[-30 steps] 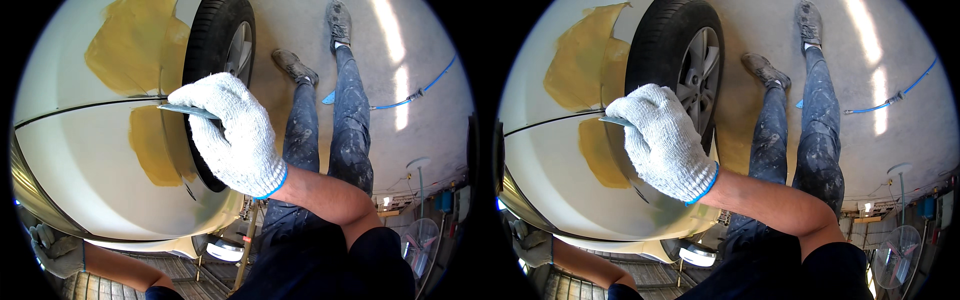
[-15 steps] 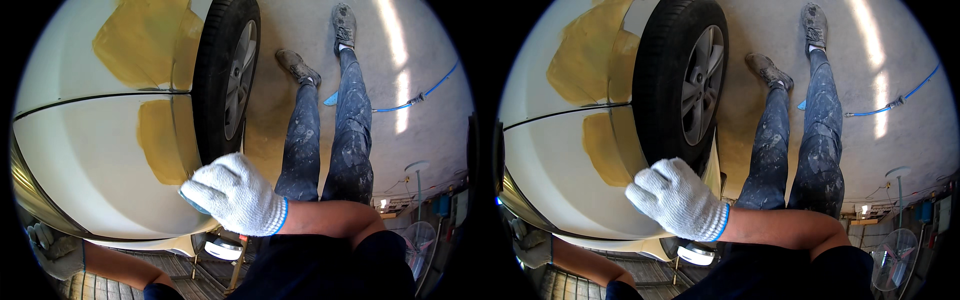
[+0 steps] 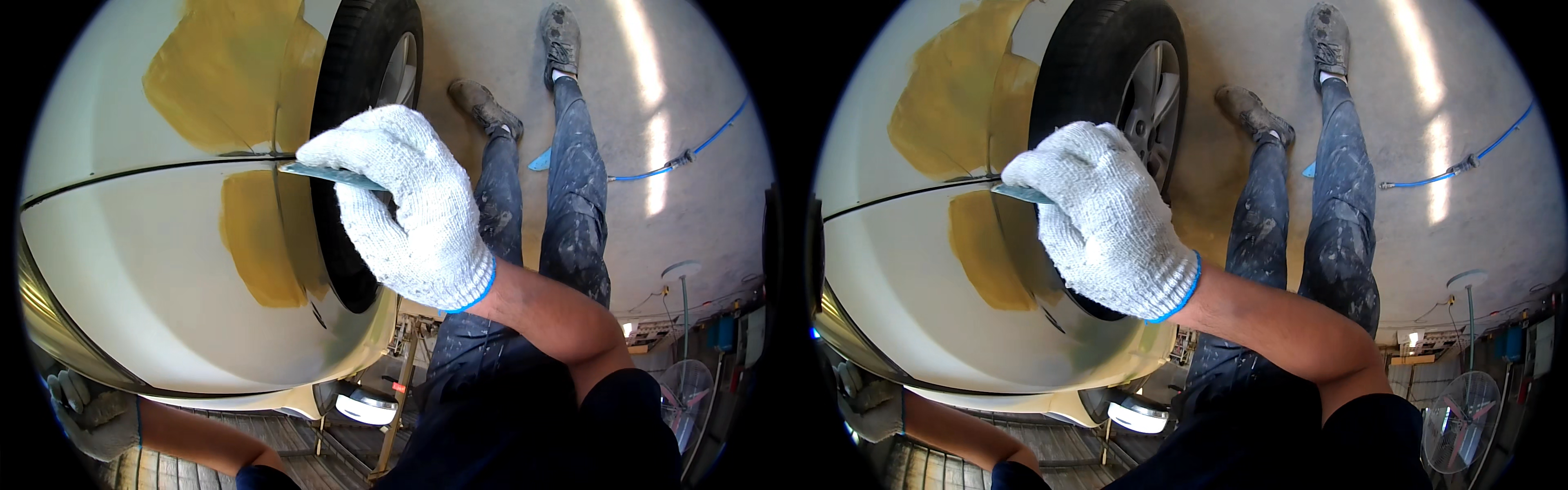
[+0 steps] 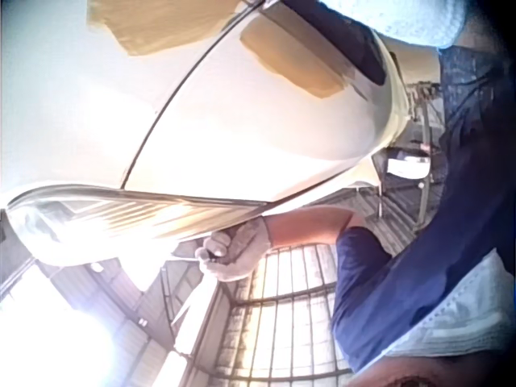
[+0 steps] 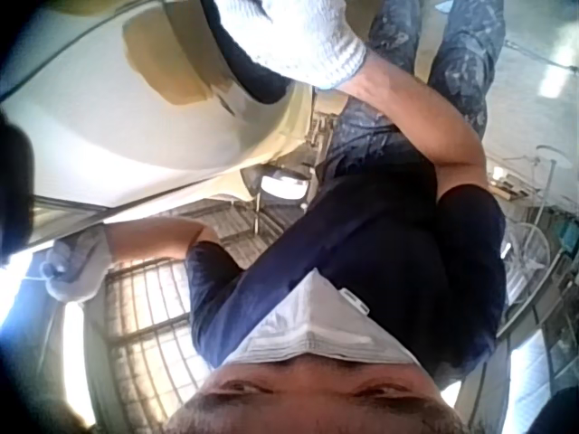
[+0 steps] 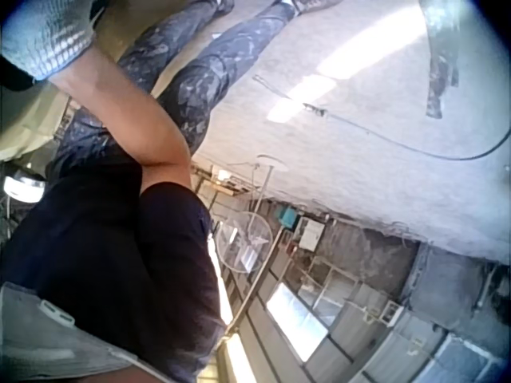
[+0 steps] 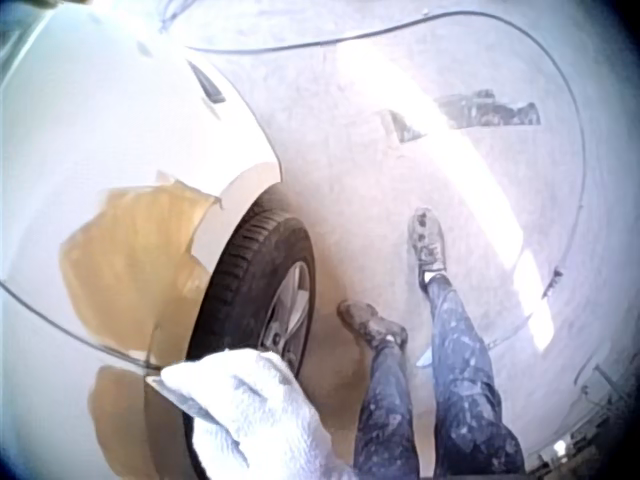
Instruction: The person applies yellow body filler to the side and rear of a white car using a putty knife and a flexible scraper. They spread the filler over the fender and bumper areas, then scrape excess material from the tools.
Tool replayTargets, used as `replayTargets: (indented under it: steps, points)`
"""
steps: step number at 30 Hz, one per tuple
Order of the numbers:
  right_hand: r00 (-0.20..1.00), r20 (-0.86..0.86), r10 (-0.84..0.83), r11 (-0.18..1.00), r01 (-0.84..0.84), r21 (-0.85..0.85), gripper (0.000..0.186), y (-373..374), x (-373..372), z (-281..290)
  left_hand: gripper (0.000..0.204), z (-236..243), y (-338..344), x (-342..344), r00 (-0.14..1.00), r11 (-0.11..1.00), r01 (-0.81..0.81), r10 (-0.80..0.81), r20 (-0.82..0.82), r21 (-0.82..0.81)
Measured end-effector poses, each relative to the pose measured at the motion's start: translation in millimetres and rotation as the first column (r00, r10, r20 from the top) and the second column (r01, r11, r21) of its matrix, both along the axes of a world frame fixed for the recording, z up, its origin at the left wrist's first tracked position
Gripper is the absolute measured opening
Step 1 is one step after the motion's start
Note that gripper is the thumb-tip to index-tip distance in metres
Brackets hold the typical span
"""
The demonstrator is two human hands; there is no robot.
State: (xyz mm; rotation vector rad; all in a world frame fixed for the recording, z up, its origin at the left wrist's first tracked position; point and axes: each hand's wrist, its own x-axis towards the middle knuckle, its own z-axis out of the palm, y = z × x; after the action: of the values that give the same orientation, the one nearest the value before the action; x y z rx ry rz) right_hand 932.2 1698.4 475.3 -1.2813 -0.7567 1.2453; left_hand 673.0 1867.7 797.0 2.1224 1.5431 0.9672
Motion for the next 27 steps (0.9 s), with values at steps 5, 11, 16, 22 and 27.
replayTargets:
  steps: [5,11,16,22,27]
  points:
    - [0.999,-0.043,-0.029,0.999,0.03,0.013,0.031,1.1,-14.0,-1.0,0.035,-2.1,-0.2,0.3,0.999,0.998,-0.034,0.035,-0.005,0.047]
    - [0.972,-0.157,0.174,0.98,-0.156,0.121,0.036,-24.3,-13.7,26.6,0.034,-19.4,0.8,11.1,0.994,0.994,0.062,-0.053,-0.095,0.086]
    - [0.997,-0.067,0.049,0.999,-0.047,0.024,0.038,-21.9,-7.7,9.7,0.032,10.3,9.5,-1.8,0.971,0.966,-0.206,0.221,-0.088,0.157]
    - [0.999,-0.031,-0.034,0.999,0.035,0.038,0.034,0.9,-16.9,-3.0,0.033,-20.0,1.0,6.8,0.74,0.921,0.169,0.116,-0.662,0.35]
    - [0.975,-0.155,0.161,0.982,-0.142,0.125,0.035,-26.9,-13.6,22.2,0.037,73.8,32.7,-63.4,0.967,0.973,-0.226,0.23,-0.106,0.042]
